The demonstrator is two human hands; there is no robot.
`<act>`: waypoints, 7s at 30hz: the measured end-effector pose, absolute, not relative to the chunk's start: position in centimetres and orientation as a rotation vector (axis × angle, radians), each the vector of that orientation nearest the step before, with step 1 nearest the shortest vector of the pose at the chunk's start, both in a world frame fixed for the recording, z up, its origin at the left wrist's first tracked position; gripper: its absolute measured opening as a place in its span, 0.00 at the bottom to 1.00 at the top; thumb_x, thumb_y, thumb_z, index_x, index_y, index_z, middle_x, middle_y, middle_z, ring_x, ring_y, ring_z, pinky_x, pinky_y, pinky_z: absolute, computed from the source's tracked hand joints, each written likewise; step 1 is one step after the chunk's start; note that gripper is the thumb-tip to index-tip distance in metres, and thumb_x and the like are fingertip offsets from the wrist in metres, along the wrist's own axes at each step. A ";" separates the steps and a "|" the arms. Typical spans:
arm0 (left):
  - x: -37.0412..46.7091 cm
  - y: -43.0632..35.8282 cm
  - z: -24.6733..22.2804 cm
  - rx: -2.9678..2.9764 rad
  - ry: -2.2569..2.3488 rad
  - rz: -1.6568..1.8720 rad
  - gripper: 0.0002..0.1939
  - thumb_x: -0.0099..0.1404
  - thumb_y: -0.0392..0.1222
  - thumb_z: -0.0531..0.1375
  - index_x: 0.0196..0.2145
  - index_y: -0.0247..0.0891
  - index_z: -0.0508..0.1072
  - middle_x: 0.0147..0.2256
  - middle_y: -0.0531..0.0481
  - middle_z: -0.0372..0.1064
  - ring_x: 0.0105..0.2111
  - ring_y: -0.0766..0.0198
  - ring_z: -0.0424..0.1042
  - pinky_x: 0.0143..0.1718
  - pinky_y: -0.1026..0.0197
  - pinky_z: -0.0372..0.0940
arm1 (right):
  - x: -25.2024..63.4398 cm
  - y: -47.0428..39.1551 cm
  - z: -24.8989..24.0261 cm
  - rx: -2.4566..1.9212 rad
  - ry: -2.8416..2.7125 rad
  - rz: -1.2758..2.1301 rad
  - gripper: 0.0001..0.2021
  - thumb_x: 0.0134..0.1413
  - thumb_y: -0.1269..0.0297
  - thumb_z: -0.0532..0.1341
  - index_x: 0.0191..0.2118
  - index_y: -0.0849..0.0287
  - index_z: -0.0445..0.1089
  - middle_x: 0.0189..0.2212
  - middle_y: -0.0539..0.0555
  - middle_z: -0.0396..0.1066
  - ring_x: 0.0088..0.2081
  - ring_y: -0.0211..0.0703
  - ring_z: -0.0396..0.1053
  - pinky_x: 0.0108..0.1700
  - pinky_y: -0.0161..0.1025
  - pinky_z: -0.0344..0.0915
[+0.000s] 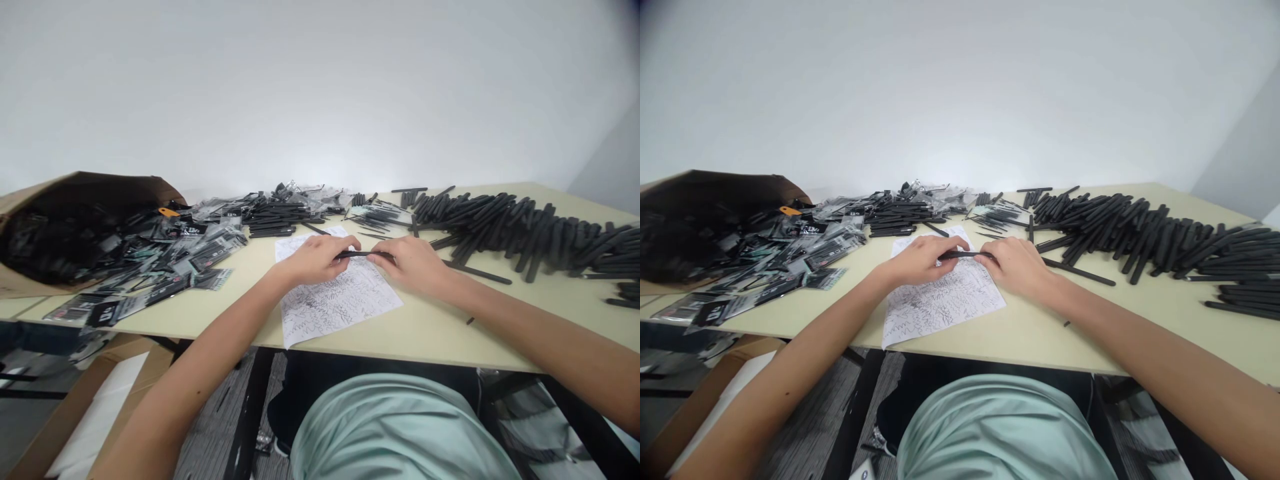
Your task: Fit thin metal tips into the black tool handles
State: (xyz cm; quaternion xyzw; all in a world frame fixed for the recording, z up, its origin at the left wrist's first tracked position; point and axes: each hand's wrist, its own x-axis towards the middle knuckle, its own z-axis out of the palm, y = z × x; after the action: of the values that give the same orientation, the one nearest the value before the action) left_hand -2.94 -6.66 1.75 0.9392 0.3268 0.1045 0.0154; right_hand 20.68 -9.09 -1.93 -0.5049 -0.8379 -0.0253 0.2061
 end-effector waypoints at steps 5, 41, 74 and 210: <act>-2.7 -6.6 1.5 2.917 1.002 0.345 0.13 0.72 0.47 0.55 0.50 0.41 0.70 0.30 0.52 0.71 0.33 0.60 0.70 0.35 0.61 0.56 | 20.7 -9.0 -2.1 -1.361 -2.359 -0.073 0.15 0.69 0.56 0.54 0.42 0.54 0.77 0.37 0.53 0.79 0.36 0.46 0.74 0.33 0.38 0.53; -2.7 -6.1 0.9 2.953 0.741 0.723 0.12 0.73 0.48 0.57 0.45 0.38 0.74 0.40 0.49 0.78 0.37 0.65 0.75 0.37 0.63 0.64 | 20.4 -10.0 -1.9 -1.211 -2.417 -0.173 0.18 0.72 0.58 0.49 0.48 0.59 0.73 0.39 0.56 0.78 0.38 0.47 0.74 0.35 0.39 0.55; -2.4 -6.5 1.2 3.025 0.738 0.643 0.17 0.76 0.48 0.50 0.41 0.36 0.74 0.35 0.49 0.77 0.32 0.65 0.72 0.33 0.62 0.59 | 20.0 -10.3 -1.8 -1.244 -2.486 -0.166 0.17 0.73 0.60 0.46 0.49 0.60 0.70 0.38 0.57 0.77 0.37 0.47 0.73 0.35 0.39 0.55; -4.3 -5.6 2.7 2.914 1.065 0.921 0.15 0.75 0.50 0.50 0.40 0.41 0.73 0.21 0.57 0.61 0.23 0.67 0.63 0.30 0.62 0.53 | 23.1 -8.3 -0.8 -1.226 -2.039 -0.313 0.15 0.68 0.54 0.54 0.43 0.54 0.75 0.28 0.51 0.76 0.29 0.42 0.71 0.32 0.37 0.57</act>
State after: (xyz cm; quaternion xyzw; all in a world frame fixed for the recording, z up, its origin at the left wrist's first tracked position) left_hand -4.33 -5.59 2.73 0.8994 0.3287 0.2841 -0.0475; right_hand 23.08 -8.31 -0.81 -0.4759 -0.7920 -0.1217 0.3624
